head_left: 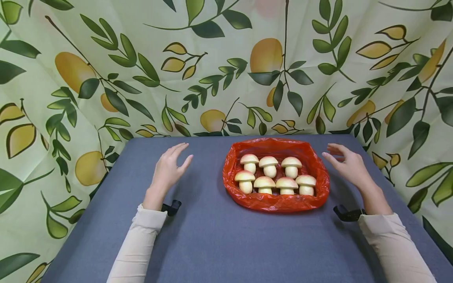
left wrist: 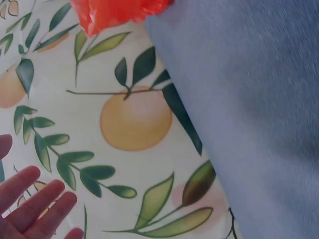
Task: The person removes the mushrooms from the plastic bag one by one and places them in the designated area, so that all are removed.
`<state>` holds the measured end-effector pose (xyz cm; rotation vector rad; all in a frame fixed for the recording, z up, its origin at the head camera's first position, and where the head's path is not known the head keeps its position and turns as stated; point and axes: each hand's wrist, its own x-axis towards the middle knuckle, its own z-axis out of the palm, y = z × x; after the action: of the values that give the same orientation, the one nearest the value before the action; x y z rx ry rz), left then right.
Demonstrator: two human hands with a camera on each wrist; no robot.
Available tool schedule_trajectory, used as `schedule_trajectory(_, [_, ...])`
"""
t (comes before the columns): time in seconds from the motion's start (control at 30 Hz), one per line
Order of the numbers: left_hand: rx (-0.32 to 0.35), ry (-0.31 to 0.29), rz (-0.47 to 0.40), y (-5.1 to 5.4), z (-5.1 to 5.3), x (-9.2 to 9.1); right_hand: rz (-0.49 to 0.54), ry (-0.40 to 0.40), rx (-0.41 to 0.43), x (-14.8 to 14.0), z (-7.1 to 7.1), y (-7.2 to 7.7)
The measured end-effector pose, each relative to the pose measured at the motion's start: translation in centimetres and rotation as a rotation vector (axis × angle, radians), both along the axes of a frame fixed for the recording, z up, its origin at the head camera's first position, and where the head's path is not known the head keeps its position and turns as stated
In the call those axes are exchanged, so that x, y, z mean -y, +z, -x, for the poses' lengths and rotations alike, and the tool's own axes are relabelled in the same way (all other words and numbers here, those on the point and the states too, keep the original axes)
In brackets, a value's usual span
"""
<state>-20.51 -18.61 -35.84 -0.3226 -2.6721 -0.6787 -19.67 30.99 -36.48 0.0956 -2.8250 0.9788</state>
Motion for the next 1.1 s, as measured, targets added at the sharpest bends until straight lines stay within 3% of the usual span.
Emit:
schedule_trajectory(0.27, [0.019,-0.123,-0.104,-1.0,-0.3,-1.3,0.054,-0.01,0.011,-0.1,-1.0,-1.2])
schedule_trajectory(0.63, [0.072,-0.225,-0.204,-2.4,-0.8,-3.1,0.146,0.003,0.03,0.3,-2.1,-2.9])
schedule_trajectory(1.1, [0.12,-0.375,-0.23,-3.8,-1.1,-6.0,0.172,-0.063,0.035,0.7,-2.9,-4.3])
